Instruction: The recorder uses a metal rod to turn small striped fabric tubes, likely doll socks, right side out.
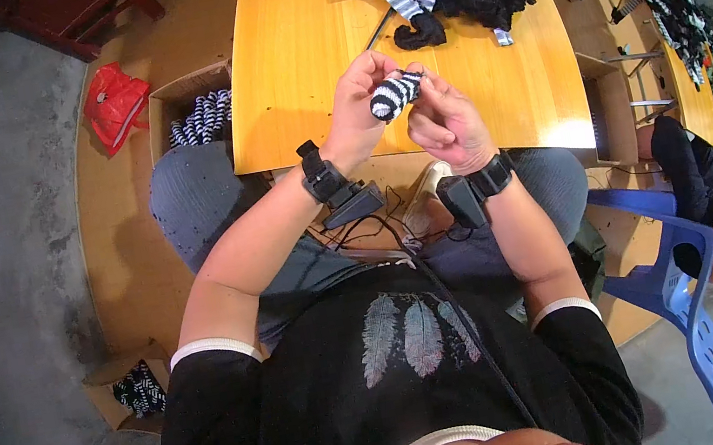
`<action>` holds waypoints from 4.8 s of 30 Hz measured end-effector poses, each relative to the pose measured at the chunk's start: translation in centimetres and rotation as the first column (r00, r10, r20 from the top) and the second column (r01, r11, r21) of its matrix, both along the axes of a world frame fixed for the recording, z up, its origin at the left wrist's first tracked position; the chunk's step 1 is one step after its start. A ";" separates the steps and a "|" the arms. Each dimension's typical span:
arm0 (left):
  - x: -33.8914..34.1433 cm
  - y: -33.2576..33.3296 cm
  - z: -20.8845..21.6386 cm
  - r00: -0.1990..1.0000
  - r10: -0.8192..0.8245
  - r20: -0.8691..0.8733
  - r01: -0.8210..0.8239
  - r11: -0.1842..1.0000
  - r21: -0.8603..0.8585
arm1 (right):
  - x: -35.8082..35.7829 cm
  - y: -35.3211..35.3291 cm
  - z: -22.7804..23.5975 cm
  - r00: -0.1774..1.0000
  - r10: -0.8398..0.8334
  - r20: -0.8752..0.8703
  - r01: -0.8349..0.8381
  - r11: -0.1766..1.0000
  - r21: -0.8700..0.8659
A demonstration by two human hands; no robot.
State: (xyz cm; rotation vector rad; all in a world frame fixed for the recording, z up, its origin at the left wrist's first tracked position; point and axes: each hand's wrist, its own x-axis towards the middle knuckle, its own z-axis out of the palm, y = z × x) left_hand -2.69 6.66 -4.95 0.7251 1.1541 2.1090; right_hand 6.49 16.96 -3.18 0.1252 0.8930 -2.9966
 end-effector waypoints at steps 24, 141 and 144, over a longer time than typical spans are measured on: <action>-8.2 -2.2 0.6 0.842 -0.077 0.534 0.063 0.997 0.045 | -10.4 1.9 -1.9 0.847 -0.326 -0.420 0.143 -0.621 0.771; -9.9 -4.5 4.6 0.920 -0.104 0.379 -0.047 0.928 0.370 | 0.3 -4.6 -2.8 0.995 -0.084 -0.053 0.093 0.583 0.807; -11.1 -5.4 4.9 0.921 0.003 0.390 -0.162 0.912 0.376 | 0.5 -4.9 -2.5 0.996 -0.067 -0.056 0.084 0.568 0.818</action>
